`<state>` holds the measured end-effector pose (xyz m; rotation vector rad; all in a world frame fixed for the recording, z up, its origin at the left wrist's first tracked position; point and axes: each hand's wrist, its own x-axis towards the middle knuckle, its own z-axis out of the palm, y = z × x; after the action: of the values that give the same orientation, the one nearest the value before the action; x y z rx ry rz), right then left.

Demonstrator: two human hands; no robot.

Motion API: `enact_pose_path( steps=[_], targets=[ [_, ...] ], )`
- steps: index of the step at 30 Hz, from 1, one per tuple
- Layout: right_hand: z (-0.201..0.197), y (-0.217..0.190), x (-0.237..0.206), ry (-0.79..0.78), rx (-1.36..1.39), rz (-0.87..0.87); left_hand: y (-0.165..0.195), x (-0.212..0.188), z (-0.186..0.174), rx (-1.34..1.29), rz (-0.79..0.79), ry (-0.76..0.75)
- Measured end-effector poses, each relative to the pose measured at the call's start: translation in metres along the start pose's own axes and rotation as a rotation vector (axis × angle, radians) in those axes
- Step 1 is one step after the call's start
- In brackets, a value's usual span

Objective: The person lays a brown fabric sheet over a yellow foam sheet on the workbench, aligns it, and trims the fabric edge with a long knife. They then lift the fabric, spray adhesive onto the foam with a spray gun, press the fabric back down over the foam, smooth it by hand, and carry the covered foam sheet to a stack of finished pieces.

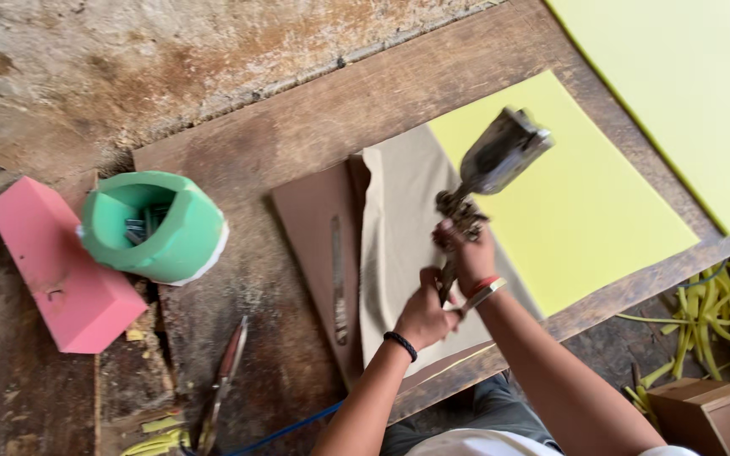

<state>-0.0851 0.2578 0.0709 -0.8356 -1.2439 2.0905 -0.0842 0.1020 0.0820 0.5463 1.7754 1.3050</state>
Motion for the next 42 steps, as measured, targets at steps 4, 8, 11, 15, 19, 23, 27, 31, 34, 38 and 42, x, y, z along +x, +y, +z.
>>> enact_pose_path(
  steps=[4, 8, 11, 15, 19, 23, 27, 31, 34, 38, 42],
  targets=[
    [-0.096, -0.073, 0.102, 0.077, -0.109, -0.046, -0.032, 0.011, 0.041, -0.091, -0.244, -0.462],
    [-0.156, -0.121, 0.176, -0.044, -0.414, 0.005, -0.085, -0.010, 0.048, -0.080, -0.495, -0.521],
    [-0.158, -0.120, 0.207, -0.121, -0.402, 0.023, -0.107, -0.007, 0.077, -0.169, -0.396, -0.270],
    [-0.142, -0.122, 0.238, -0.199, -0.378, -0.030, -0.102, 0.012, 0.099, -0.138, -0.424, -0.127],
    [-0.142, -0.140, 0.253, -0.209, -0.384, -0.067, -0.072, 0.021, 0.107, -0.036, -0.408, -0.039],
    [-0.173, -0.167, 0.264, -0.099, -0.515, -0.129, -0.036, 0.049, 0.122, 0.048, -0.416, -0.035],
    [-0.219, -0.194, 0.282, 0.001, -0.464, -0.208, -0.010, 0.075, 0.147, 0.130, -0.400, -0.011],
    [-0.259, -0.216, 0.292, 0.099, -0.431, -0.288, 0.004, 0.093, 0.168, 0.168, -0.365, -0.002],
    [-0.287, -0.225, 0.282, 0.143, -0.422, -0.284, 0.009, 0.097, 0.176, 0.197, -0.338, 0.001],
    [-0.331, -0.217, 0.238, 0.176, -0.416, -0.209, 0.006, 0.090, 0.181, 0.276, -0.362, 0.013],
    [-0.390, -0.199, 0.165, 0.208, -0.405, -0.161, -0.005, 0.074, 0.189, 0.332, -0.355, -0.043]
  ],
)
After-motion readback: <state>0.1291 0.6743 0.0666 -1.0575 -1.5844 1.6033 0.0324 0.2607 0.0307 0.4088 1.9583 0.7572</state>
